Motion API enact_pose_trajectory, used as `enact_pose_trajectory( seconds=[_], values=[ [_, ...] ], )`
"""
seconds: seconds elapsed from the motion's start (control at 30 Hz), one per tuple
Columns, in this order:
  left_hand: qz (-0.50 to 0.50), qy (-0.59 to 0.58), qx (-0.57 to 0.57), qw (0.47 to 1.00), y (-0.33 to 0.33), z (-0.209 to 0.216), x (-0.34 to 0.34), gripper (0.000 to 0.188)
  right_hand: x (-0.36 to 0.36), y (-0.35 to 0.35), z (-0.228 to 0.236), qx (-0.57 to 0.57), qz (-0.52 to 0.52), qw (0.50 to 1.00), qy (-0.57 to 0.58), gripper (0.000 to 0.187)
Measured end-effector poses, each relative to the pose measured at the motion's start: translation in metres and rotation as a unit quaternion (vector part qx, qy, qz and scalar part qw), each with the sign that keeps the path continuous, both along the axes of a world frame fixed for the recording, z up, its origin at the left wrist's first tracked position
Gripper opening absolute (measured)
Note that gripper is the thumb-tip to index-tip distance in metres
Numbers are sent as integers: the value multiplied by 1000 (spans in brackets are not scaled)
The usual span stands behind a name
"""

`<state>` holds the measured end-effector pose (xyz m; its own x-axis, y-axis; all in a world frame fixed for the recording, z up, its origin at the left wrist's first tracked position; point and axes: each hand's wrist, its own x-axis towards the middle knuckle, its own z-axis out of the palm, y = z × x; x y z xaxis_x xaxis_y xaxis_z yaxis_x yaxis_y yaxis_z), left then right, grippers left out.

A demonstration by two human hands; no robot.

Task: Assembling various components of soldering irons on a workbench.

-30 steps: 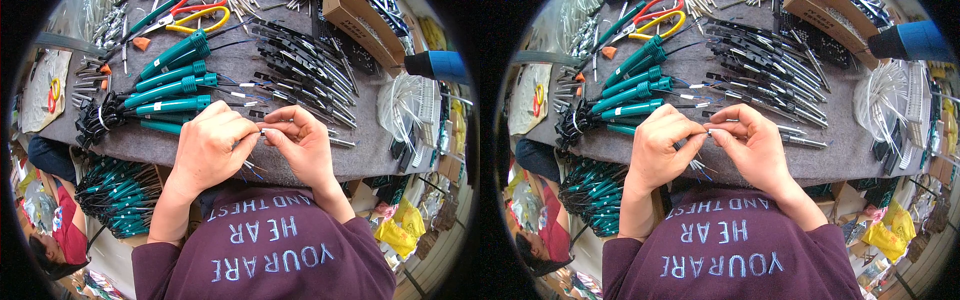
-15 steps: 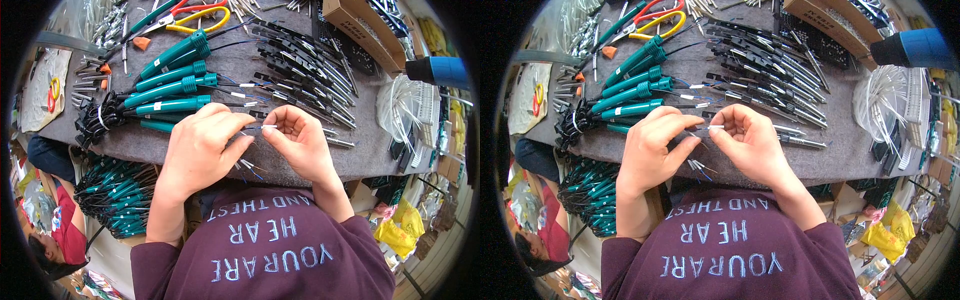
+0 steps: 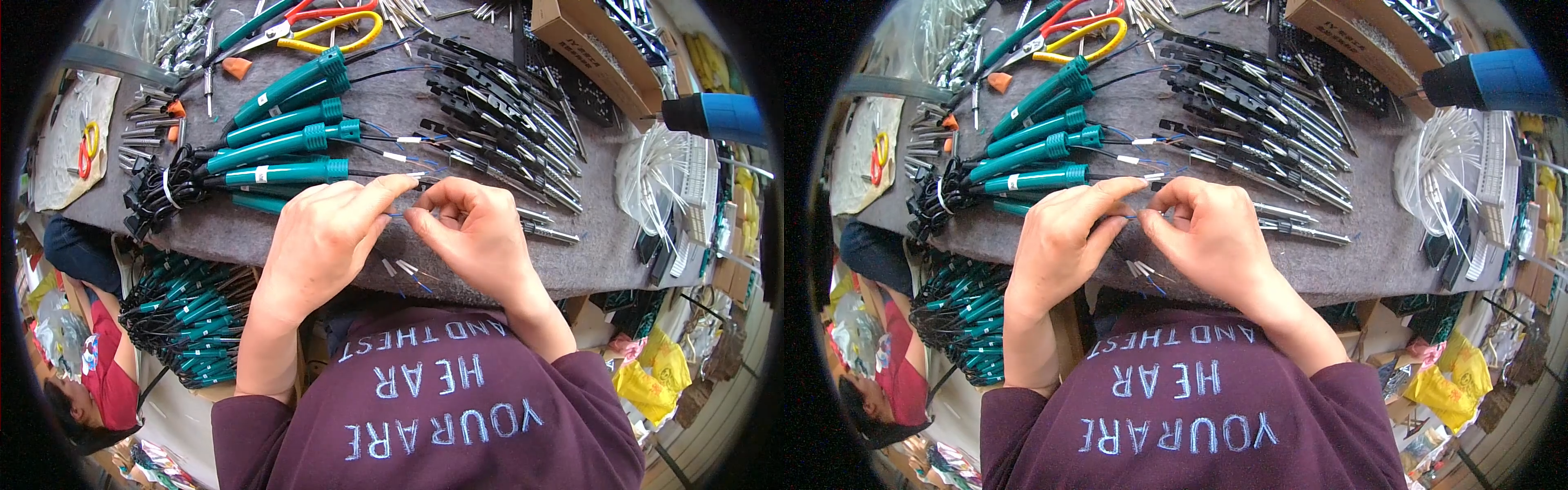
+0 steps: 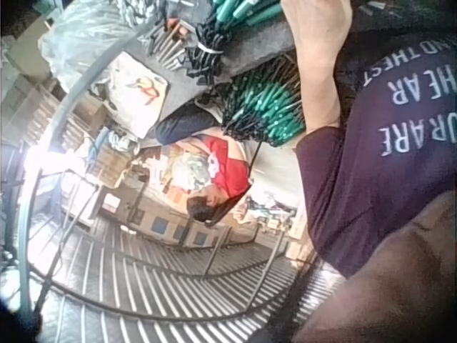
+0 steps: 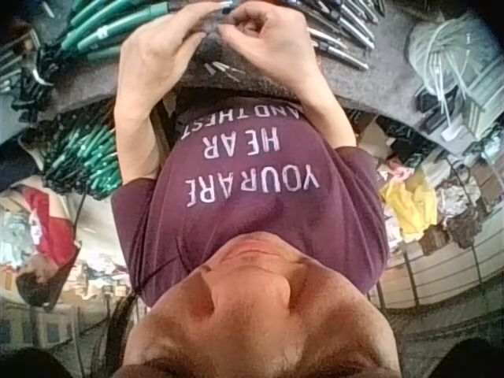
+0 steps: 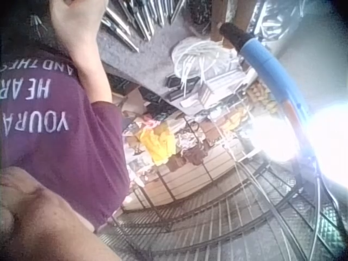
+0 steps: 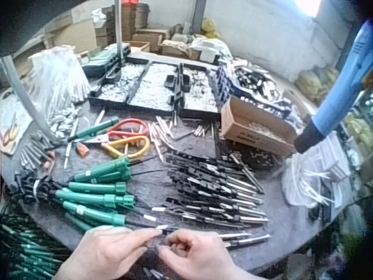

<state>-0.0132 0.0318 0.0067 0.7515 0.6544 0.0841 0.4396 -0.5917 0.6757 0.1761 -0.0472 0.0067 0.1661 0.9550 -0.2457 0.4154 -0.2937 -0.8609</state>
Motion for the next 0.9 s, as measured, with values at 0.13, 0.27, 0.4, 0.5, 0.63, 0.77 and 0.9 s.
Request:
enact_pose_trajectory(
  seconds=[0.13, 0.27, 0.4, 0.5, 0.63, 0.77, 0.9],
  values=[
    [-2, -19, 1, 1000, 0, 1, 0, 45, 1, 4, -3, 34, 42, 998, -22, 15],
    [6, -34, -8, 999, 1, -1, -2, 45, 3, 8, -2, 31, 54, 998, -9, 16],
    [10, -24, -27, 999, 1, -1, -4, 44, 16, 7, 0, -17, 63, 998, 14, 17],
    [7, -25, -23, 999, 1, -1, -3, 45, 15, 5, -4, 4, 47, 999, 22, 16],
    [2, -31, -13, 999, 2, -3, -2, 44, 6, 10, -4, 28, 65, 998, -6, 17],
    [12, -19, -27, 999, -3, -2, -8, 42, 6, 12, 3, 41, 83, 995, -42, 19],
    [39, -85, 18, 996, -4, 9, -19, 37, 1, 13, 1, 157, 38, 974, -158, 13]
  ],
)
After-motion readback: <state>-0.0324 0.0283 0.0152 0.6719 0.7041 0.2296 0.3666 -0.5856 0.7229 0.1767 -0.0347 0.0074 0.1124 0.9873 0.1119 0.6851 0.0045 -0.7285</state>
